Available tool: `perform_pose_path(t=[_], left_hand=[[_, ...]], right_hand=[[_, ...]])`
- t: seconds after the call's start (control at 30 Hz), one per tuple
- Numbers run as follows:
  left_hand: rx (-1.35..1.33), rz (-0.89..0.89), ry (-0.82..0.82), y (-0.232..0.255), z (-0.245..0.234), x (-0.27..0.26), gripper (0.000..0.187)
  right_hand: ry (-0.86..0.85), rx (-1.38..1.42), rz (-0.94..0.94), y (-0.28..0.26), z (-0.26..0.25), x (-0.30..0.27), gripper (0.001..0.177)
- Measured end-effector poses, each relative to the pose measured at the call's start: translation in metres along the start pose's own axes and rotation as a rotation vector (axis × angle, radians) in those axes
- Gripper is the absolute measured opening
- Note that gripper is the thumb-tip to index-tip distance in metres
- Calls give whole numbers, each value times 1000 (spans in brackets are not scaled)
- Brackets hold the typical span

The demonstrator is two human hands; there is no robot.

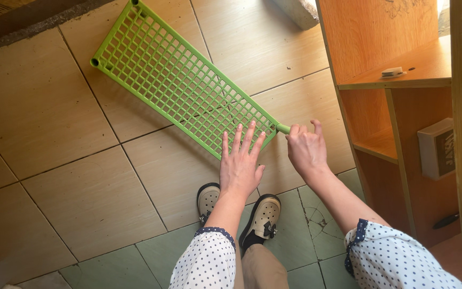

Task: The person assembles a green plastic storage shelf by inserting green plastic rods into the holes of a grid panel. The person repeatedly picks up rods and inserts them into the panel, working on the floor and on a wooden table.

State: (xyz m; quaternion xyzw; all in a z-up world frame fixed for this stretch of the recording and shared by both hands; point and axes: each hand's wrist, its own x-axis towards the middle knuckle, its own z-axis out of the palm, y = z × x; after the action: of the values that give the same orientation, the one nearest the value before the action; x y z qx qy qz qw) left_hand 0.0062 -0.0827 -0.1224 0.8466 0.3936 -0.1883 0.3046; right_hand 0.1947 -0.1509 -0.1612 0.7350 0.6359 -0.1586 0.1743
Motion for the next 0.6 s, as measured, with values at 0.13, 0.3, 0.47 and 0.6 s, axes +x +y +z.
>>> perform_pose_path(t=[0.13,0.3,0.47,0.6], left_hand=[[-20,5,2,-1,3,-3,88],[-24,9,1,-4,6,-6,87],[-28,-5,-18,-12,14,-10,87],[-7,-14,-32,-17,24,-13,87]], right_hand=[[38,46,51,-3,4,-1,22],[113,122,78,1,3,-1,24],[-72,-32,-29,7,2,-10,28],[-86,-138,-96,2,9,-24,32]])
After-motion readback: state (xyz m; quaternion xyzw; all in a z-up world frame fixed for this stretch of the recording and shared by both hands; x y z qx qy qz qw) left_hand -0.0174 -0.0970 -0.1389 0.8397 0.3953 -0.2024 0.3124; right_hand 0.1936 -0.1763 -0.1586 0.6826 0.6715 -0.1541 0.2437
